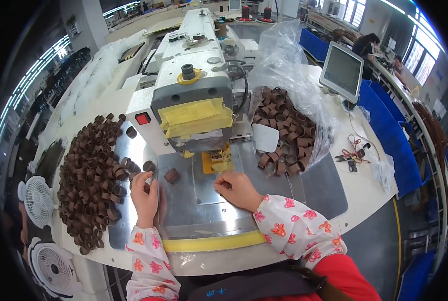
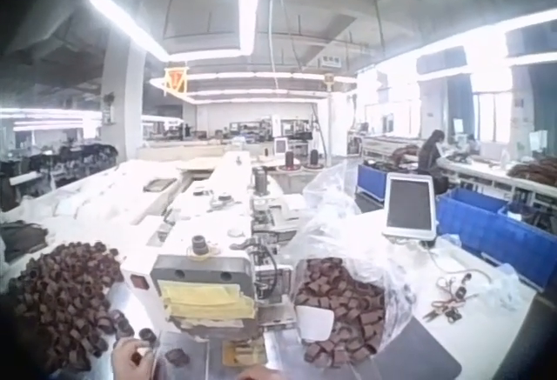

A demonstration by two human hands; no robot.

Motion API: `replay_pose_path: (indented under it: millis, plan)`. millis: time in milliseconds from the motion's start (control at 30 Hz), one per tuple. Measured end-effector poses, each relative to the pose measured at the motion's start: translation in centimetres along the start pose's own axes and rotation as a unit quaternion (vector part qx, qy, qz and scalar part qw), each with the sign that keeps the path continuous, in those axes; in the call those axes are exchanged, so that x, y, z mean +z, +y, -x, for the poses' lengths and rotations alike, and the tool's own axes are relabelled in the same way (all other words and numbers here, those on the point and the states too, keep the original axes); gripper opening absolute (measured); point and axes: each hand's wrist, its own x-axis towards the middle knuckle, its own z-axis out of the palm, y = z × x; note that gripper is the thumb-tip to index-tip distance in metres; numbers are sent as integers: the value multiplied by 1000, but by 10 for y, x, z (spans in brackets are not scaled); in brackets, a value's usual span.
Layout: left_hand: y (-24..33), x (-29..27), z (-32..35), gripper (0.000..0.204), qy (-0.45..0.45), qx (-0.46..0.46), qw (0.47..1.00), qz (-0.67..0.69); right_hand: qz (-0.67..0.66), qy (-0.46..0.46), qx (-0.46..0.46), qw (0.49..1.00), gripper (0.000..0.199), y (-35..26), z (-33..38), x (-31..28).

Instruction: Manually feeding and positioning small leather loops into an automated assembly or processing machine.

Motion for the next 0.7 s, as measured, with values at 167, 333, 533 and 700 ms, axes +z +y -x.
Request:
replay_pose_path:
  millis: [167,333,533,700]
  plan:
    - [6,-3,11,33,44,127,977,-167,-45,29,18,998,11,-8,-3,13]
    - [8,21,16,53,-99,125,965,-208,-13,57,44,997,9,7,8,4]
    - [4,6,23,49,-125,99,969,-190,0,10,44,999,7,2,5,11]
    - [1,6,17,46,-140,111,972,-150,7,19,40,999,9,-1,1,7]
